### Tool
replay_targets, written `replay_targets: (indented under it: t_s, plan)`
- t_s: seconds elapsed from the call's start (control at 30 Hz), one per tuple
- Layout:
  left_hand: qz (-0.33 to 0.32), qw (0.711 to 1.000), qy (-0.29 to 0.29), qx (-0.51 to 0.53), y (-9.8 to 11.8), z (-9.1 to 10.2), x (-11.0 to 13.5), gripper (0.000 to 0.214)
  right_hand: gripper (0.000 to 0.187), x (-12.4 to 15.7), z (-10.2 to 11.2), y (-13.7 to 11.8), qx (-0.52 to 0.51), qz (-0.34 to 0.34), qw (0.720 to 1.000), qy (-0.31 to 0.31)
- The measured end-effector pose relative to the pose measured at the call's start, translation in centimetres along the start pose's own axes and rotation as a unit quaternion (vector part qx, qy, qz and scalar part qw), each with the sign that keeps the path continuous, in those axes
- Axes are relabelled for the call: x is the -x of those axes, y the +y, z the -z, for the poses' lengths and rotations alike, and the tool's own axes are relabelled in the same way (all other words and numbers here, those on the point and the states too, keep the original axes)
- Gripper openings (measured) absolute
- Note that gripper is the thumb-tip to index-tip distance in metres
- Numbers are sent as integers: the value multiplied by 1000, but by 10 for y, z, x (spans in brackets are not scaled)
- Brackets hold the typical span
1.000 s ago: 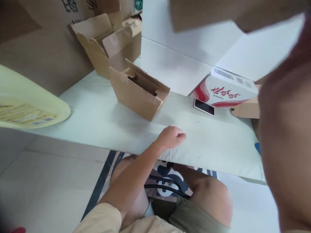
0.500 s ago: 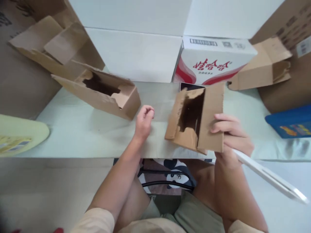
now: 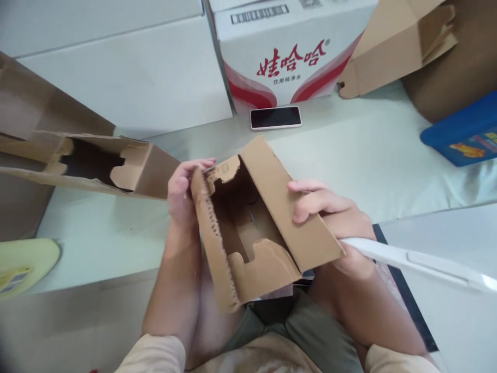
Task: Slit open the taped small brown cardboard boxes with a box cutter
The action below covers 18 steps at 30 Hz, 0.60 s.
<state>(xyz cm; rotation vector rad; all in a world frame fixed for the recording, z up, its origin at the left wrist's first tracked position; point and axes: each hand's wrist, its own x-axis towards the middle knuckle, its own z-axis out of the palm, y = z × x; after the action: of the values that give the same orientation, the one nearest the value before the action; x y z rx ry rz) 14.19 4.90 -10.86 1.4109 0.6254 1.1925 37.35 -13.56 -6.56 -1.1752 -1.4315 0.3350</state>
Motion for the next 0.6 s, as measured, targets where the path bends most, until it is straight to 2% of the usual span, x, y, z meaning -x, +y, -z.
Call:
replay_targets:
  t_s: [0.07, 0.17, 0.27, 0.33, 0.5, 0.6]
  plan:
    - [2, 999, 27, 27, 5, -5, -2, 45, 47, -6, -7, 1, -25, 17, 999, 36]
    - [-26, 996, 78, 26, 6, -8, -7, 53, 34, -5, -12, 13, -12, -3, 994, 111]
    - [-96, 985, 143, 15, 3, -8, -13, 59, 18, 0, -12, 35, 53, 8, 975, 216]
    - [-143, 976, 161, 7, 1, -6, -14, 60, 18, 2, -13, 47, 83, -6, 964, 253]
    - [-205, 962, 177, -32, 0, -4, -11, 54, 26, 3, -21, 59, 119, -82, 971, 191]
    - [-212, 961, 175, -39, -1, -4, -9, 52, 29, 4, -23, 61, 175, -73, 961, 200]
